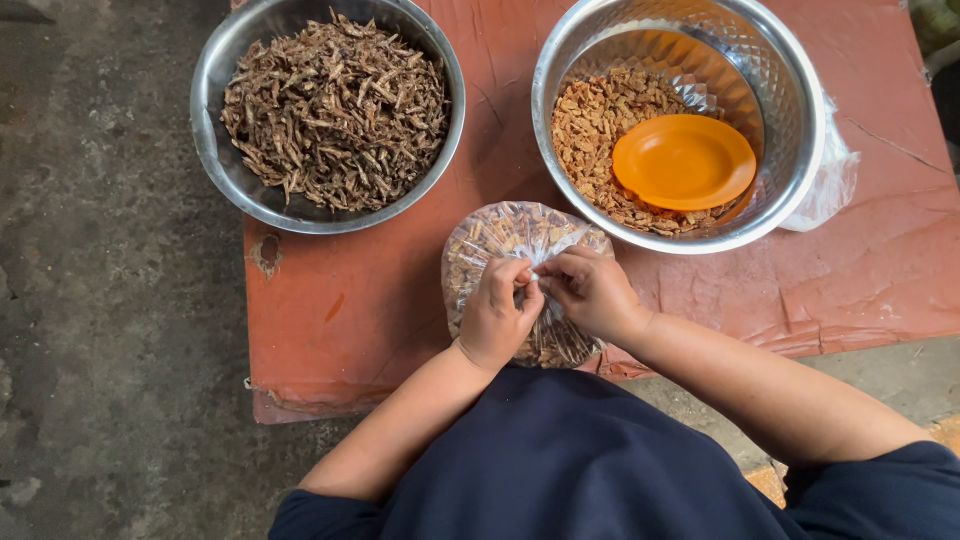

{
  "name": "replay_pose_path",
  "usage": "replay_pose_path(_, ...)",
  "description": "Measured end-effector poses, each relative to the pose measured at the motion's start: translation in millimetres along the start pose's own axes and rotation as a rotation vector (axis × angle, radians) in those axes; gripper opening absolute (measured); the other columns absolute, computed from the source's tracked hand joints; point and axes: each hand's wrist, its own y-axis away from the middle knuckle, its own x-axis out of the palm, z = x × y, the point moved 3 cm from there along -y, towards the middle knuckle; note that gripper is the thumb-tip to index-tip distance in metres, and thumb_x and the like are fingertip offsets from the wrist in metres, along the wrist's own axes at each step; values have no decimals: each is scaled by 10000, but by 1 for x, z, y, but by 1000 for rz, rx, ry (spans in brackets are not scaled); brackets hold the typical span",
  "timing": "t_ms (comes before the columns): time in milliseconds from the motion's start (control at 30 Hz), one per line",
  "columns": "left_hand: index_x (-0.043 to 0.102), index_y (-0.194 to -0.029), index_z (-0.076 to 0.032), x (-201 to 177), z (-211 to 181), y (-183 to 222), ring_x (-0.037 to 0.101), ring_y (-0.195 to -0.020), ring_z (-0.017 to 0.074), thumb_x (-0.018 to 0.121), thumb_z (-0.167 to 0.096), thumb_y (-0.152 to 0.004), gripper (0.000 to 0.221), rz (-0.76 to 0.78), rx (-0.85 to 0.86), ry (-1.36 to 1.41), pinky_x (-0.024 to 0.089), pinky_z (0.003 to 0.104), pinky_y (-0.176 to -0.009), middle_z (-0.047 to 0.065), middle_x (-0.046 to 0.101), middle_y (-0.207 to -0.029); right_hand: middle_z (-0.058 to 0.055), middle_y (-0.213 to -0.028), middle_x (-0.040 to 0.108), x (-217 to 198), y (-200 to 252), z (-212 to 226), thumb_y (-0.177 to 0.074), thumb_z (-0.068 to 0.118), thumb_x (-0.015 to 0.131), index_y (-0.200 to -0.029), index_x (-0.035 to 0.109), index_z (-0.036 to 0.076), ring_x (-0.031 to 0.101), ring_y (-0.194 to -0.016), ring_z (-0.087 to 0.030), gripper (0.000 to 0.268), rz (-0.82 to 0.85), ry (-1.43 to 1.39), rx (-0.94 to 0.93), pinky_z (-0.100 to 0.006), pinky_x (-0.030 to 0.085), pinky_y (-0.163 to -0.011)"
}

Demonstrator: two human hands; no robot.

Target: The person scoops dried fish from a metal bowl using an orange plastic scoop and transfers it into a clear plastic bag. The person then ties the bag closed and places it on the table.

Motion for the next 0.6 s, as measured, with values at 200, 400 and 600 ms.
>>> replay_pose_path(200, 483, -1115, -65, -2, -3, -2, 660, -890, 298, 698, 57, -892, 333, -41, 0, -25, 569, 379, -741, 118, 590, -1019, -97, -908, 640, 3, -4, -19, -868, 1, 701, -955, 702, 11, 635, -819, -202, 88, 116, -100, 26, -284, 510, -732)
replay_pose_path(400, 662, -1027, -139, -17, -11, -6, 660, -892, 276, 764, -71, -866, 202, 23, 28, -208, 534, 401, -805, 31, 651, -987, 23, -872, 627, 13, -5, -41, -972, 19, 619, -1008, 671, 20, 569, -797, -49, 64, 254, -541, 269, -224, 496, -714)
replay_pose_path(600, 675, -1040, -111, -22, -17, -9, 670, -919, 239, 779, -107, -863, 205, -30, 114, -234, 523, 394, -838, 35, 685, -997, 8, -836, 654, 13, -4, -42, -999, 60, 592, -997, 653, 18, 587, -733, -52, 75, 244, -688, 439, -222, 501, -653)
